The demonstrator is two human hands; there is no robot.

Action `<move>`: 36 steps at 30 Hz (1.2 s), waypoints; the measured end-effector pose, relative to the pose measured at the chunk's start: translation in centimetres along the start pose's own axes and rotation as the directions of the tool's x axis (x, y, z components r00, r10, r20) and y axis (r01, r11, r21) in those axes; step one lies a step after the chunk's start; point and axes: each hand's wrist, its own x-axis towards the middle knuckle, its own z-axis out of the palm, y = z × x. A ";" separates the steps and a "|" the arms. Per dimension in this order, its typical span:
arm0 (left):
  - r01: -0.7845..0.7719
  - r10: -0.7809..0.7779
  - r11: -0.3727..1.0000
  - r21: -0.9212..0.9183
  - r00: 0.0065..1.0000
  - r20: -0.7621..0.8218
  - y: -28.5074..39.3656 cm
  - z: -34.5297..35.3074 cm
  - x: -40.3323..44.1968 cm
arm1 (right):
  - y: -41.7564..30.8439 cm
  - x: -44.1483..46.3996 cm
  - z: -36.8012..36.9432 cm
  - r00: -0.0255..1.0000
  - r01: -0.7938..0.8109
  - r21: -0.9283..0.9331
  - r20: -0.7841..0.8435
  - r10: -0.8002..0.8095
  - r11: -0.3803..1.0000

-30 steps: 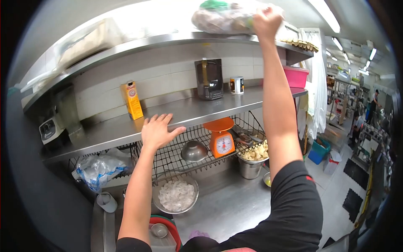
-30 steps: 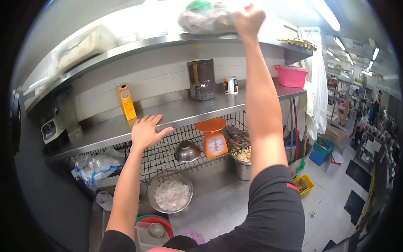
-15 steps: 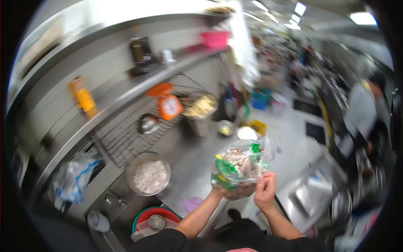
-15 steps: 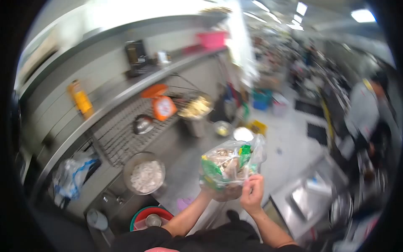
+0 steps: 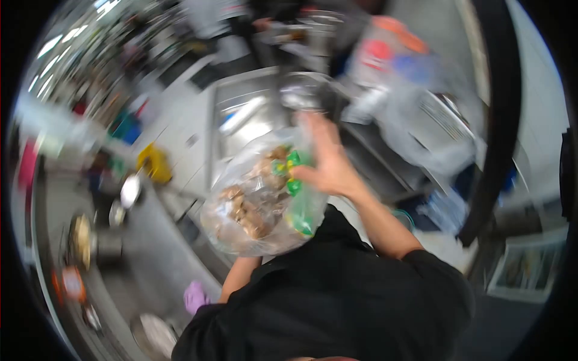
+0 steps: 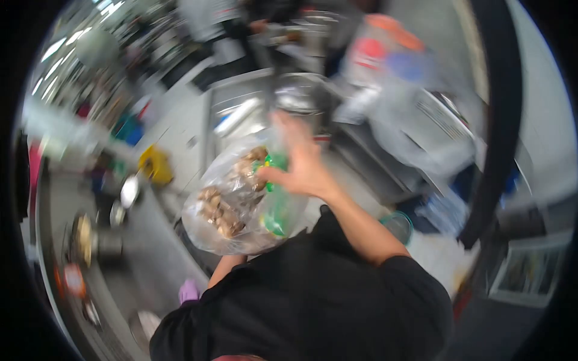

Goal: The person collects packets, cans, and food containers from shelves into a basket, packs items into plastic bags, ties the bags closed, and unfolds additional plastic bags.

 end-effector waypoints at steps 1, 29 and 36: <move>0.053 -0.055 0.997 0.050 0.997 0.046 -1.3 2.0 2.1 | 3.4 -1.5 0.0 0.967 -0.130 -0.066 0.210 0.142 0.989; -0.671 0.085 0.482 0.564 0.676 0.732 -19.8 71.7 55.0 | 51.0 -8.4 -44.7 0.614 -0.786 -0.588 -0.711 0.342 0.190; -0.936 0.356 0.223 0.274 0.340 0.871 -20.5 64.5 42.8 | 56.1 -4.6 -48.4 0.294 -0.849 -0.515 -0.642 0.708 -0.115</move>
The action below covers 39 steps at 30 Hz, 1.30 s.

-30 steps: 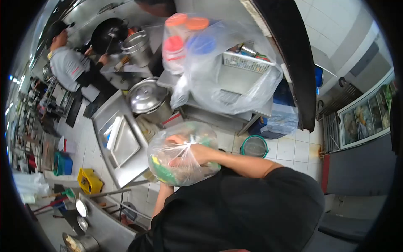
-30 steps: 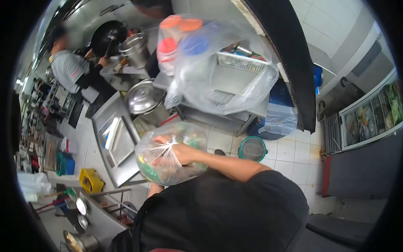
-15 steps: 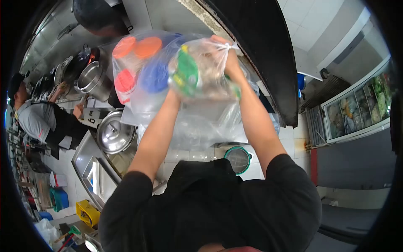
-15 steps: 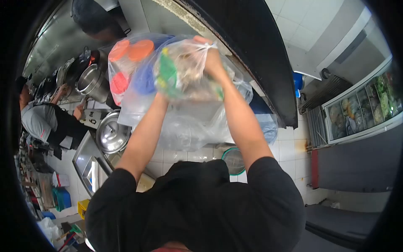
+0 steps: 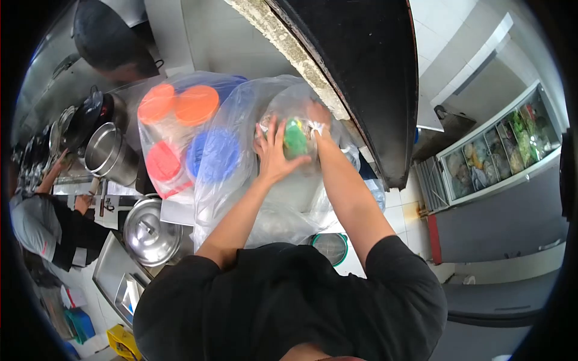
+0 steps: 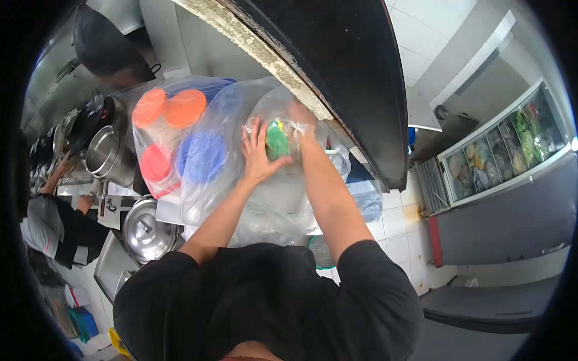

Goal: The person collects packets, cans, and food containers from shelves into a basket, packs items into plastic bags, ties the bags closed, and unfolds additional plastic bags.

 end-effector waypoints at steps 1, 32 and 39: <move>-0.040 0.035 0.994 0.101 0.998 0.051 0.1 -0.2 -0.7 | -0.3 1.1 0.3 1.000 0.006 0.005 0.003 -0.006 1.000; -0.694 0.176 0.649 0.313 0.537 0.825 -1.5 0.3 12.3 | 2.4 -13.1 5.6 0.797 0.489 0.350 -0.552 -0.246 0.799; -0.703 0.135 0.617 0.353 0.537 0.833 -1.0 1.1 12.9 | 2.6 -13.8 6.6 0.941 0.137 0.174 -0.329 -0.074 0.975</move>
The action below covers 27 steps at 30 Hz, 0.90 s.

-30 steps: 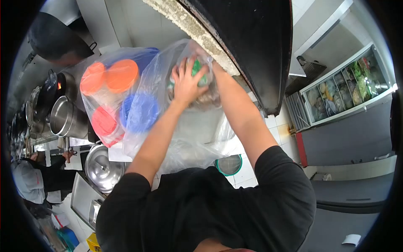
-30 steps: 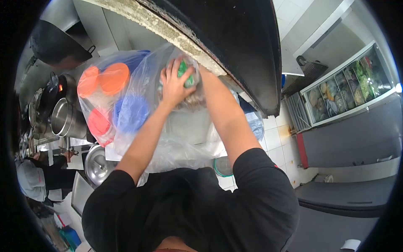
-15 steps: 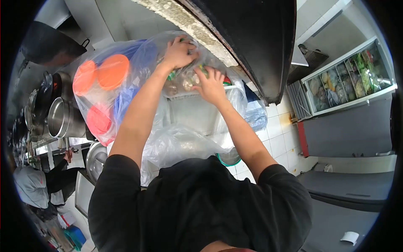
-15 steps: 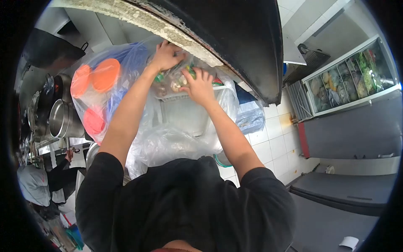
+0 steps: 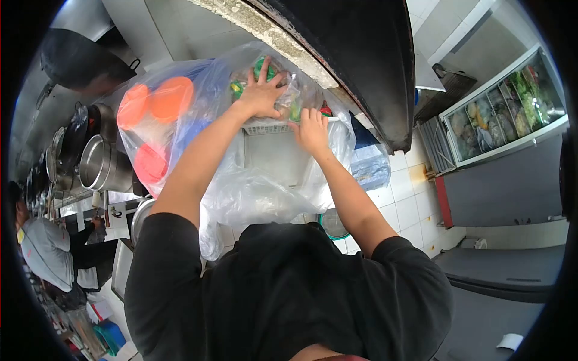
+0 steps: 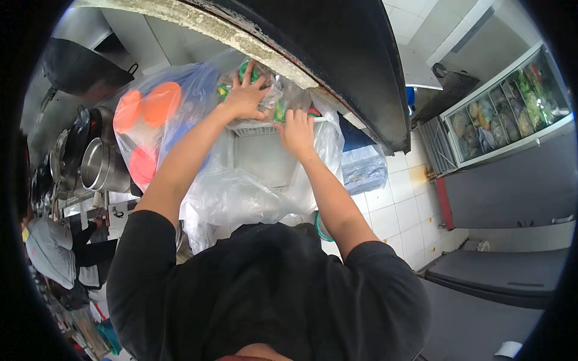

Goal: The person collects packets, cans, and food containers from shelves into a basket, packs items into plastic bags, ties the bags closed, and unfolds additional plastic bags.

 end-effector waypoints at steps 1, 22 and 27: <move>0.005 -0.005 1.000 0.028 1.000 0.023 -0.1 -0.2 0.3 | 0.1 0.3 0.0 0.999 0.013 -0.014 0.041 -0.013 1.000; 0.344 -0.581 0.795 -0.499 0.669 -0.464 -13.8 -1.6 5.1 | -6.6 12.4 -6.5 0.987 0.112 0.308 0.072 -0.141 0.945; 0.594 -0.635 0.766 -0.245 0.758 -0.146 -13.1 -0.1 7.5 | -6.1 12.6 -3.4 0.939 0.157 0.180 0.279 -0.203 0.971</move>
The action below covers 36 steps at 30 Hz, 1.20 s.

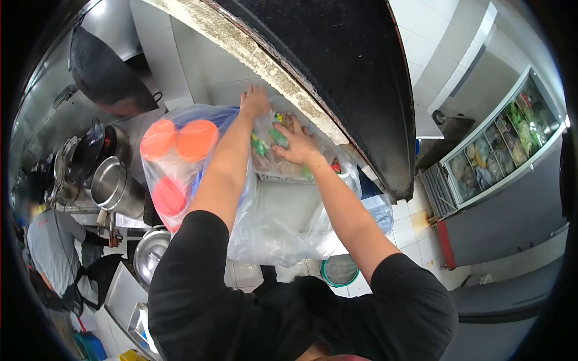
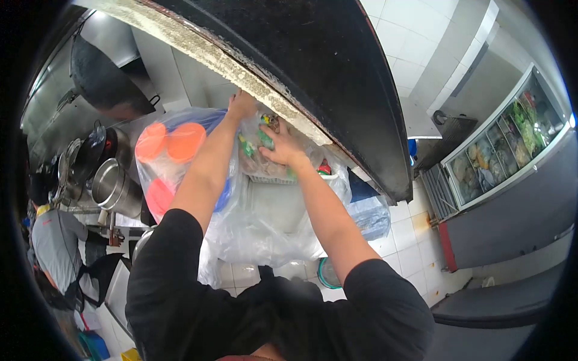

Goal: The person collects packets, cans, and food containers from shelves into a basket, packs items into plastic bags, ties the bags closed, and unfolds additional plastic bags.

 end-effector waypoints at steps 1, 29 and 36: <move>-0.005 -0.009 0.997 0.072 0.981 0.195 0.1 0.0 0.9 | -0.2 0.0 0.2 0.999 -0.040 -0.048 0.009 0.040 0.998; 0.055 0.153 -0.083 -0.995 0.987 0.042 7.2 -26.1 -16.0 | 1.6 1.9 -0.2 0.979 0.106 0.026 -0.178 -0.100 0.994; -0.018 0.117 -0.016 -1.000 0.993 -0.020 14.2 -28.6 -22.2 | 2.2 -4.5 2.5 0.983 0.175 -0.065 -0.043 -0.178 0.982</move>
